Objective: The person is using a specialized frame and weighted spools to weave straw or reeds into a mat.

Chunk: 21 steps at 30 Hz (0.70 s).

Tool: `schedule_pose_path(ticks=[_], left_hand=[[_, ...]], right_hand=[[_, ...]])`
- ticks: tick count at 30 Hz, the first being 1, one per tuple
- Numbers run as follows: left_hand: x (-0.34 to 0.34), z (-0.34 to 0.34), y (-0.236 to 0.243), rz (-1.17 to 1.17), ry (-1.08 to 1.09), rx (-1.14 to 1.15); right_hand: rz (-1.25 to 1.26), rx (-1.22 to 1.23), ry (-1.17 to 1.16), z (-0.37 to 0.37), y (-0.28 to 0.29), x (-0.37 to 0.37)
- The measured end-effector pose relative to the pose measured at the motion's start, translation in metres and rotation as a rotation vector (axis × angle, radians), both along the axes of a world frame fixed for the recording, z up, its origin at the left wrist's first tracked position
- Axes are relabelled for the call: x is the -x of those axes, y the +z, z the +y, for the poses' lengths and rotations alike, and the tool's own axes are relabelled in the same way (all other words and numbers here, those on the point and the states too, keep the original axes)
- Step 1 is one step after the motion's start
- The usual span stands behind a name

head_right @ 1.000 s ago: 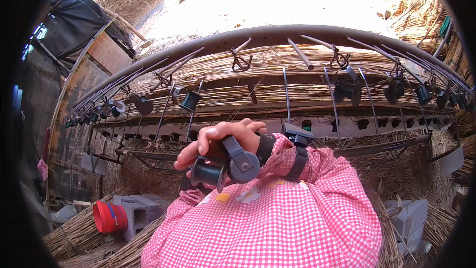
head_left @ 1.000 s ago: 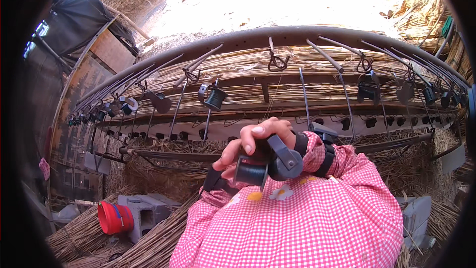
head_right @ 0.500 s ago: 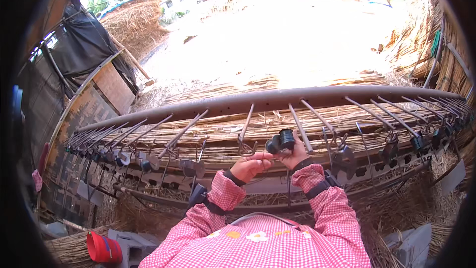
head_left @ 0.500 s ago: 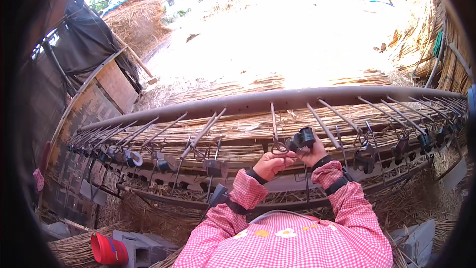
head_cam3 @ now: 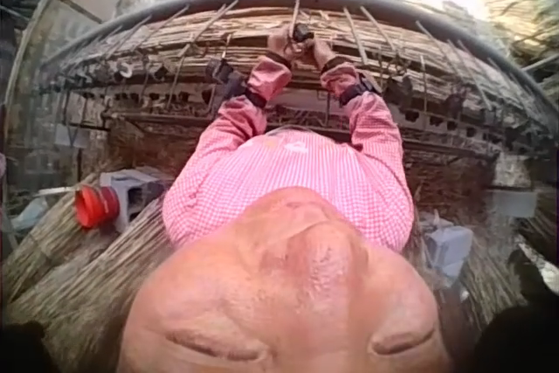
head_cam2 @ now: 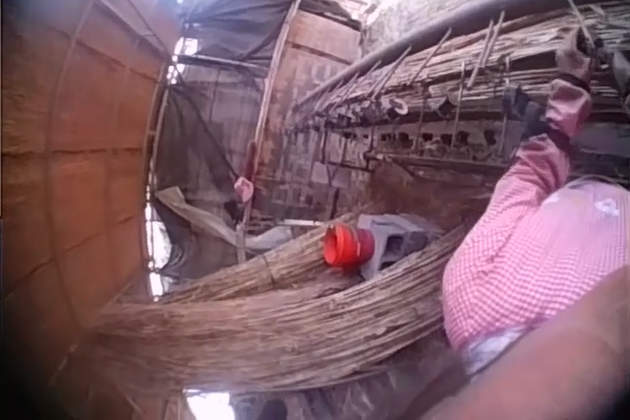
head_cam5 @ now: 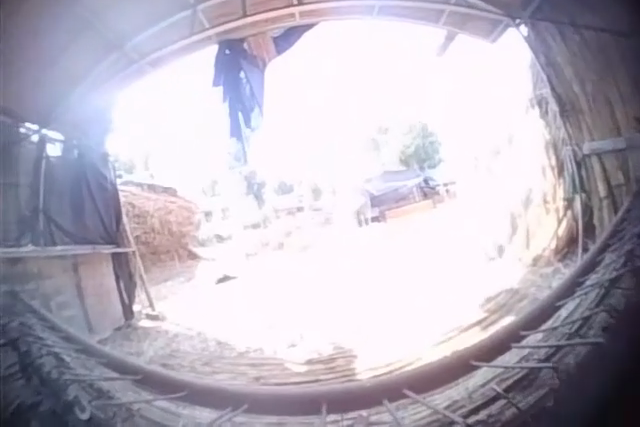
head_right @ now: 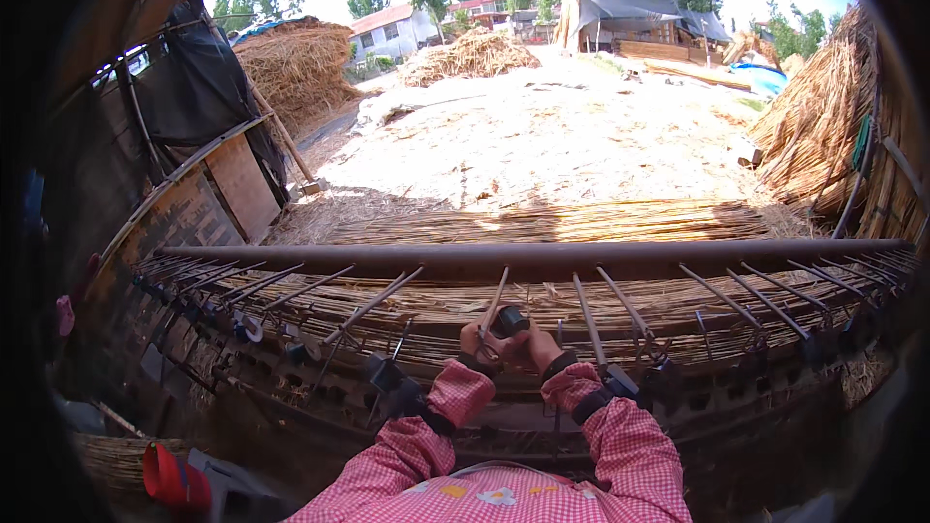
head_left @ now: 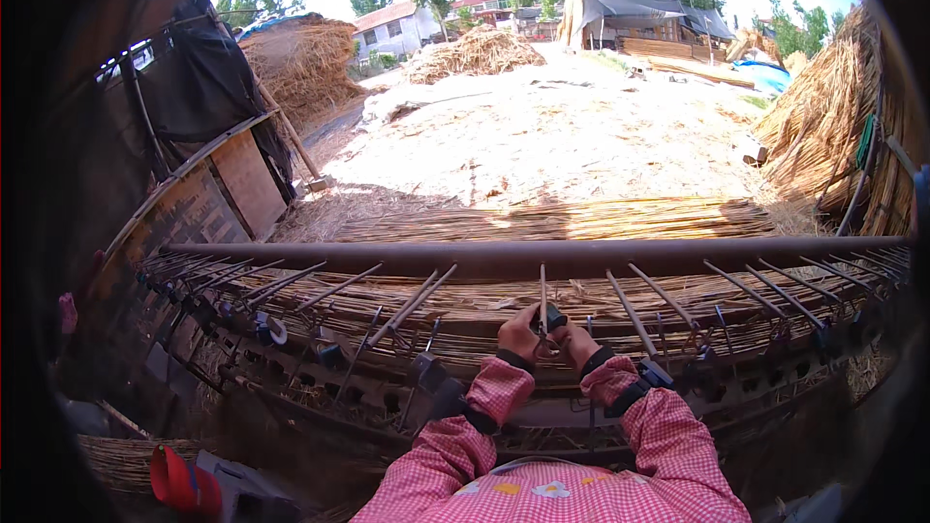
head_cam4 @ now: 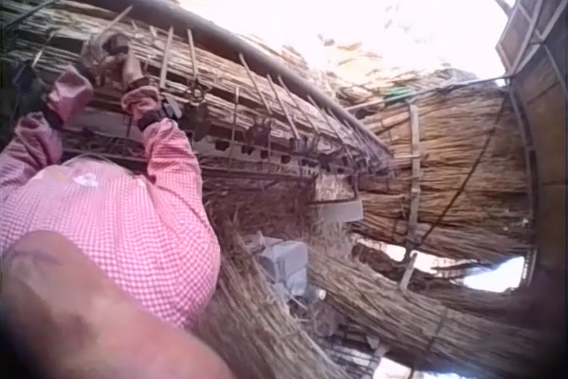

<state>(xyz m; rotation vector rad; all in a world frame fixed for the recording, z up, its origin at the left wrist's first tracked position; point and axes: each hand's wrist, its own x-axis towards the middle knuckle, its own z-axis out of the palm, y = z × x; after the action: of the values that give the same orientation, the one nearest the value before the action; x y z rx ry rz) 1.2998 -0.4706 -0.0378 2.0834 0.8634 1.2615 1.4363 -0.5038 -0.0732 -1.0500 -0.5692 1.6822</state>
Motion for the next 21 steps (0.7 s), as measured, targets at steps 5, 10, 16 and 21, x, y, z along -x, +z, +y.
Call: schedule_pose_path(ticks=[5, 10, 16, 21], left_hand=[[0.050, -0.033, 0.006, 0.374, 0.304, -0.130], [0.078, -0.129, 0.034, 0.342, -0.035, -0.029], [0.162, -0.180, 0.071, -0.202, -0.443, 0.641], [0.168, -0.190, 0.119, -0.424, -0.566, 0.011]], right_hand=[[-1.233, -0.674, 0.197, -0.053, 0.038, 0.017], [-1.764, -0.626, 0.019, 0.019, 0.024, -0.025], [-1.701, -0.528, 0.106, 0.047, 0.014, -0.029], [-1.186, -0.590, -0.200, -0.011, 0.058, 0.003]])
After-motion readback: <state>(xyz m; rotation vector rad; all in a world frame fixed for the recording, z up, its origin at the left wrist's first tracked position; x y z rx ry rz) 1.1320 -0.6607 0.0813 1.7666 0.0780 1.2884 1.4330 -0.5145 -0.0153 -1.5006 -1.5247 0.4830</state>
